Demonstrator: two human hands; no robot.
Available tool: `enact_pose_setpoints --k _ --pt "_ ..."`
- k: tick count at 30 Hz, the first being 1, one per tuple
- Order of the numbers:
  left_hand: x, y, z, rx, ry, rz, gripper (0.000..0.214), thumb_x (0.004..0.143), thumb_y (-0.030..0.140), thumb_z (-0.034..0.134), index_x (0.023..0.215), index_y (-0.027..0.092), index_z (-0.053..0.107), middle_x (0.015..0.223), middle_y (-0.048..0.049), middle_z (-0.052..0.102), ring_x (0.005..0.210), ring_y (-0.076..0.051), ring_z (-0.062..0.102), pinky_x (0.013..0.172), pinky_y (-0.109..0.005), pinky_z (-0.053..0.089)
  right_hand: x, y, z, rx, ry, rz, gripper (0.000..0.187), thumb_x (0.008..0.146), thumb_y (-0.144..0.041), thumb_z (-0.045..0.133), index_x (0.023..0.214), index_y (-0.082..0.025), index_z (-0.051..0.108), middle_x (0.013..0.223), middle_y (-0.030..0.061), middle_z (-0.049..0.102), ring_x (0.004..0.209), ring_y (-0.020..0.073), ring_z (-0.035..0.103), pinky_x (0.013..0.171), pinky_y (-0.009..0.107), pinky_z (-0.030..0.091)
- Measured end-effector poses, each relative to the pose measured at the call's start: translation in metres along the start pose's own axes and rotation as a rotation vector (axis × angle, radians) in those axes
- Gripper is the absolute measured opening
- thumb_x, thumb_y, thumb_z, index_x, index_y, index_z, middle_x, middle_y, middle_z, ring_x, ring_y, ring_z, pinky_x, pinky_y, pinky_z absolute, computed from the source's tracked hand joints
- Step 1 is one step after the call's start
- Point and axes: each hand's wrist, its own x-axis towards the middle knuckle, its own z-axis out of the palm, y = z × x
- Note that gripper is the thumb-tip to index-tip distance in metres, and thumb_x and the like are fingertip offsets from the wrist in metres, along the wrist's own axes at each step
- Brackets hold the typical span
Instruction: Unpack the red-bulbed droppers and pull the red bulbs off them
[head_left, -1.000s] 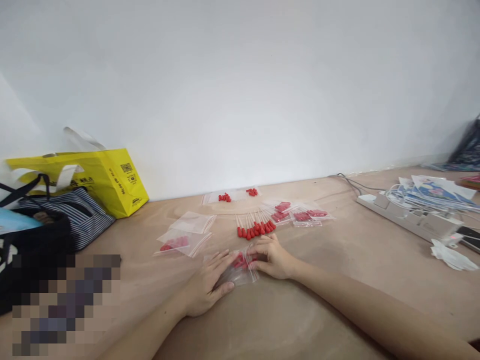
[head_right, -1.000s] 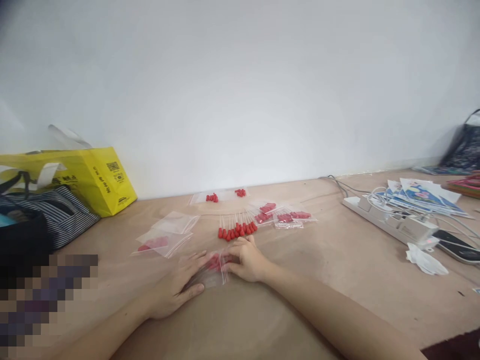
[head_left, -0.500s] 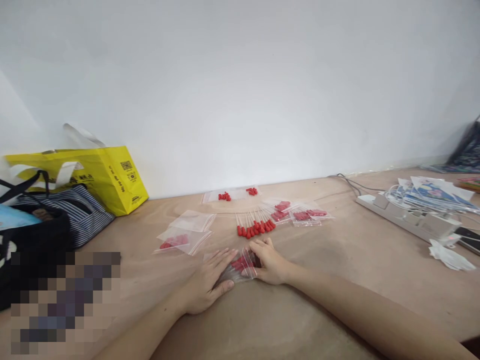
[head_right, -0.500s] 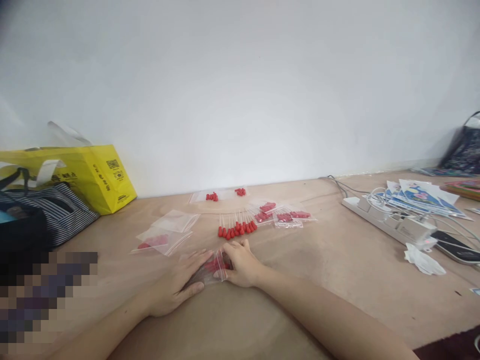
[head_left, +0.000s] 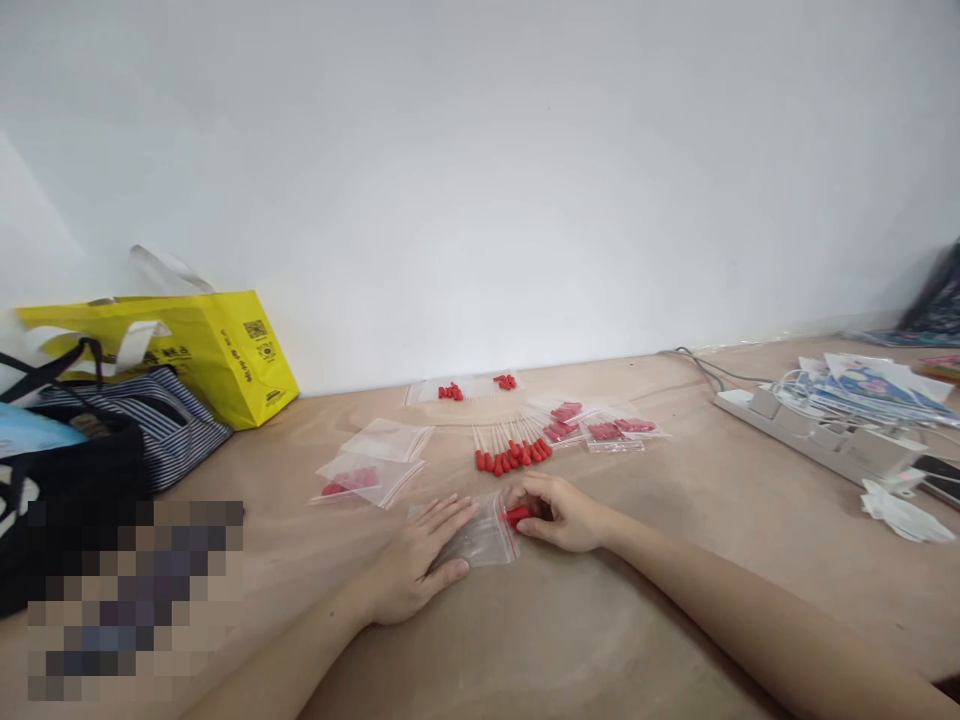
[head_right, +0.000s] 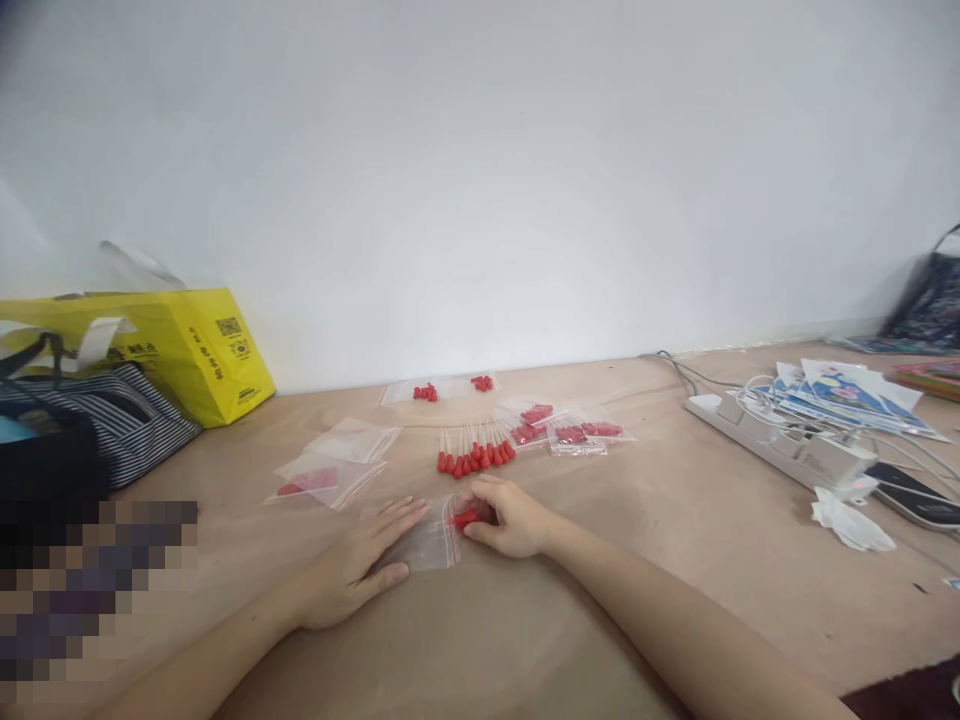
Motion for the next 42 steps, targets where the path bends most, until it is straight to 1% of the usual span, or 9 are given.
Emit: enact_pose_setpoints --k 4,7,15,23,27,30,33,38,42 --pt "0.001 0.0 -0.001 0.021 -0.022 -0.015 0.054 0.086 0.048 0.031 0.134 0.027 0.02 0.141 -0.003 0.023 0.13 -0.024 0.018 0.104 -0.047 0.019 -0.003 0.0 -0.005 0.01 -0.079 -0.053 0.033 0.07 -0.023 0.062 0.102 -0.02 0.057 0.089 0.0019 0.059 0.071 0.011 0.054 0.065 0.023 0.044" --pt "0.001 0.001 -0.002 0.02 -0.036 -0.034 0.055 0.085 0.049 0.031 0.134 0.026 0.021 0.141 -0.0035 0.023 0.13 -0.024 0.017 0.104 -0.047 0.018 -0.004 -0.002 -0.003 -0.007 -0.077 -0.084 0.029 0.069 -0.024 0.063 0.097 -0.019 0.06 0.09 0.0025 0.061 0.08 0.0131 0.056 0.074 0.025 0.043" --pt "0.0 0.002 -0.003 0.019 -0.055 -0.049 0.056 0.085 0.049 0.031 0.134 0.024 0.023 0.142 -0.0041 0.022 0.13 -0.023 0.016 0.105 -0.046 0.017 -0.011 0.008 -0.012 0.07 -0.031 0.012 0.023 0.067 -0.015 0.06 0.089 -0.019 0.064 0.078 0.0005 0.061 0.066 0.0107 0.055 0.061 0.022 0.044" --pt "-0.002 -0.001 -0.003 0.025 -0.031 -0.056 0.056 0.085 0.05 0.031 0.134 0.024 0.023 0.142 -0.0045 0.023 0.13 -0.024 0.017 0.105 -0.046 0.017 -0.015 0.025 -0.059 0.365 0.124 0.121 0.018 0.065 -0.027 0.064 0.081 -0.018 0.066 0.08 0.004 0.065 0.074 0.0149 0.06 0.068 0.029 0.048" --pt "-0.004 -0.001 -0.006 0.039 -0.038 -0.111 0.057 0.084 0.05 0.031 0.134 0.024 0.024 0.142 -0.0043 0.02 0.13 -0.025 0.016 0.105 -0.046 0.018 -0.012 0.03 -0.078 0.371 0.365 0.198 0.024 0.063 -0.03 0.066 0.084 -0.017 0.065 0.079 0.0038 0.066 0.072 0.0152 0.061 0.067 0.029 0.048" --pt "-0.005 0.0 -0.007 0.056 -0.053 -0.134 0.055 0.084 0.05 0.031 0.134 0.026 0.025 0.143 -0.0029 0.018 0.13 -0.024 0.014 0.105 -0.045 0.018 0.003 0.028 -0.068 0.254 0.578 0.179 0.023 0.066 -0.029 0.063 0.085 -0.017 0.064 0.082 0.0047 0.066 0.074 0.0161 0.061 0.069 0.029 0.048" --pt "-0.004 0.001 -0.007 0.068 -0.06 -0.135 0.054 0.084 0.05 0.031 0.133 0.027 0.026 0.143 -0.0026 0.017 0.13 -0.024 0.014 0.105 -0.046 0.017 0.026 0.021 -0.04 -0.082 0.645 0.144 0.018 0.068 -0.022 0.057 0.084 -0.017 0.064 0.076 0.0041 0.065 0.069 0.0156 0.06 0.065 0.028 0.047" --pt "-0.006 0.002 -0.006 0.097 -0.035 -0.162 0.054 0.083 0.051 0.033 0.132 0.028 0.028 0.143 -0.0032 0.019 0.13 -0.026 0.015 0.103 -0.047 0.02 0.061 0.011 0.004 -0.667 0.434 0.127 0.018 0.078 -0.015 0.044 0.082 -0.015 0.062 0.085 0.0083 0.061 0.077 0.017 0.057 0.064 0.025 0.041" --pt "-0.007 0.0 -0.005 0.128 0.026 -0.181 0.048 0.085 0.048 0.031 0.128 0.028 0.036 0.139 -0.0037 0.029 0.128 -0.025 0.022 0.103 -0.048 0.019 0.075 0.014 0.019 -0.832 0.327 0.213 0.019 0.08 -0.015 0.042 0.081 -0.014 0.061 0.085 0.0092 0.06 0.074 0.0174 0.057 0.058 0.025 0.036"
